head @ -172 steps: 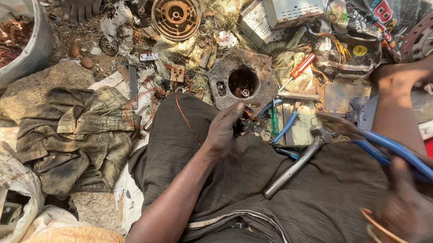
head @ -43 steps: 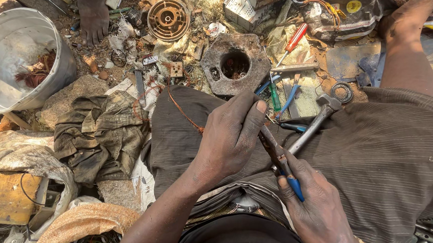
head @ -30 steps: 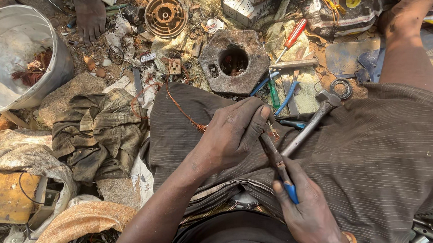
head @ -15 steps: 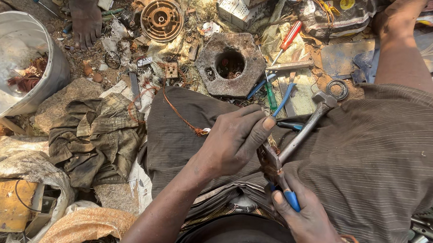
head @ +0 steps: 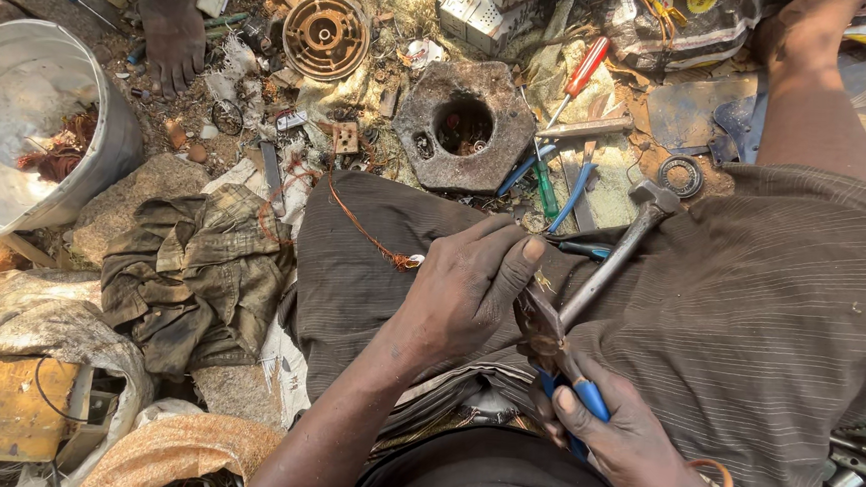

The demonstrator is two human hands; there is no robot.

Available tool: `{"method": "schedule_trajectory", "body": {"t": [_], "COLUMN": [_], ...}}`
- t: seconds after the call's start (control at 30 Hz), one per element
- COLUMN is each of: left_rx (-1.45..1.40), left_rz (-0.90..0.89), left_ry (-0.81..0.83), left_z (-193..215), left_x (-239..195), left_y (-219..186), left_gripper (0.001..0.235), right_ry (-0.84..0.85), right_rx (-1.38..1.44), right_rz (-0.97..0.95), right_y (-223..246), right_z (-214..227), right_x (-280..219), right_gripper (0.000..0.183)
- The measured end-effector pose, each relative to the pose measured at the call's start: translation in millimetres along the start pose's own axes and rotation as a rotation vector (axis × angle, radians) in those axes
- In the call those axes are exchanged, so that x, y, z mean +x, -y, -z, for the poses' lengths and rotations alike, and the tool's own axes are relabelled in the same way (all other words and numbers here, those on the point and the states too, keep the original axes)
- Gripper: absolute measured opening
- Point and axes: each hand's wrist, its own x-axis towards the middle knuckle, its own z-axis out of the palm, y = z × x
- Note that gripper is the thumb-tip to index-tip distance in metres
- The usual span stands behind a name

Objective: The person sits on the ground and uses a hammer and pliers to dismantle small electrical components. They repeatedly strike the components with a hammer to break them apart and then use pliers to pull out copper wires, which are collected in a bucket.

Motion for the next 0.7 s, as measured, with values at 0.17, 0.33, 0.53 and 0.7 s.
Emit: {"method": "schedule_trajectory", "body": {"t": [0.17,0.33,0.53,0.7], "left_rx": [-0.086,-0.064,0.091,0.047], "left_rz": [-0.059,-0.029,-0.009,-0.025], "left_ry": [0.06,0.026,-0.039,-0.019], "left_z": [-2.6,-4.4,-4.1,-7.4], "left_x": [1.0,0.5,-1.7,-2.0], "left_y": [7.2,-1.3,-16.3,-5.6], "left_gripper": [0.037,0.035,0.03,0.03], "right_ry": [0.254,0.104,-0.57,-0.38], "right_rx": [0.642,0.579,-1.021,-0.832], "right_rz": [-0.163,-0.18,0.39,0.547], "right_y": [-6.1,-4.2,4.8,-1.7], "right_z": [-1.7,-8.0,-17.6,-12.8], "right_x": [-3.8,-7.9,2.0,-4.3], "right_gripper": [0.051,0.052,0.052,0.05]}}
